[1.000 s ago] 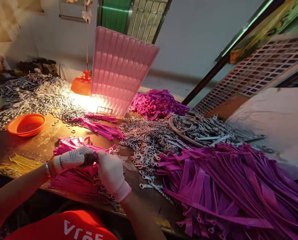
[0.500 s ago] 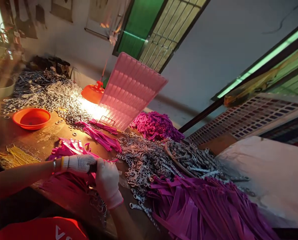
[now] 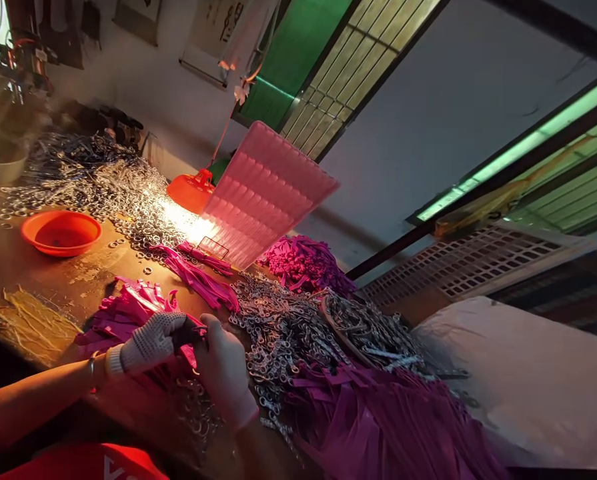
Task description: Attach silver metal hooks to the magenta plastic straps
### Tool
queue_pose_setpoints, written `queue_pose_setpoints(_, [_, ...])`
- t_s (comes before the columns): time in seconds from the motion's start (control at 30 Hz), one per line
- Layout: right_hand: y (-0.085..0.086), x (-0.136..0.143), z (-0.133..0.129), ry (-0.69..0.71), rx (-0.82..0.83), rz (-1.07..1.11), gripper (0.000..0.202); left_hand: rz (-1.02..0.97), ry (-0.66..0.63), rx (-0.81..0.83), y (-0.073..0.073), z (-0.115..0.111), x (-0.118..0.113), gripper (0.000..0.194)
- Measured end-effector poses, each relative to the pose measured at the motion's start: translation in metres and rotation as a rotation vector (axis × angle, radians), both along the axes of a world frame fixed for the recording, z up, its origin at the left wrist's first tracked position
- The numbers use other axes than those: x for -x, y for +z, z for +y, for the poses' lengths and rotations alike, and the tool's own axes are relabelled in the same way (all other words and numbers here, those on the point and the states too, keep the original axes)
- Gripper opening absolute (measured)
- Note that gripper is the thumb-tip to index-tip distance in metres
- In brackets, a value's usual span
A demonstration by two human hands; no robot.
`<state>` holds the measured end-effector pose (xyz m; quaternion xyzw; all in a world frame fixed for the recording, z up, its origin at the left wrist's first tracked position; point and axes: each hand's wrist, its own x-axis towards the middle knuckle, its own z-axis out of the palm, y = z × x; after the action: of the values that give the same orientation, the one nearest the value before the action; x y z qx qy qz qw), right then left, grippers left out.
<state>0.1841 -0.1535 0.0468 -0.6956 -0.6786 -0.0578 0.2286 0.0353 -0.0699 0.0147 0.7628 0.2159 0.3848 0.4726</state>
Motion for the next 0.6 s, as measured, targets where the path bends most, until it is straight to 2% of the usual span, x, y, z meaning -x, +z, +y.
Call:
queue_pose_setpoints(0.13, [-0.002, 0.002, 0.001, 0.018, -0.005, -0.14, 0.021, 0.125, 0.13, -0.225, -0.006, -0.009, 0.006, 0.012])
queue_pose_setpoints(0.27, [-0.008, 0.0, -0.003, 0.105, -0.005, -0.319, 0.013, 0.246, 0.149, -0.374, -0.008, -0.016, 0.012, 0.011])
queue_pose_setpoints(0.43, [-0.006, -0.006, -0.007, 0.182, 0.05, -0.454, 0.019, 0.294, 0.067, -0.435, 0.003, -0.015, 0.015, 0.008])
queue_pose_setpoints(0.6, [0.008, -0.014, -0.005, 0.22, 0.233, -0.302, 0.023, 0.299, -0.132, -0.47, 0.017, 0.005, 0.012, 0.008])
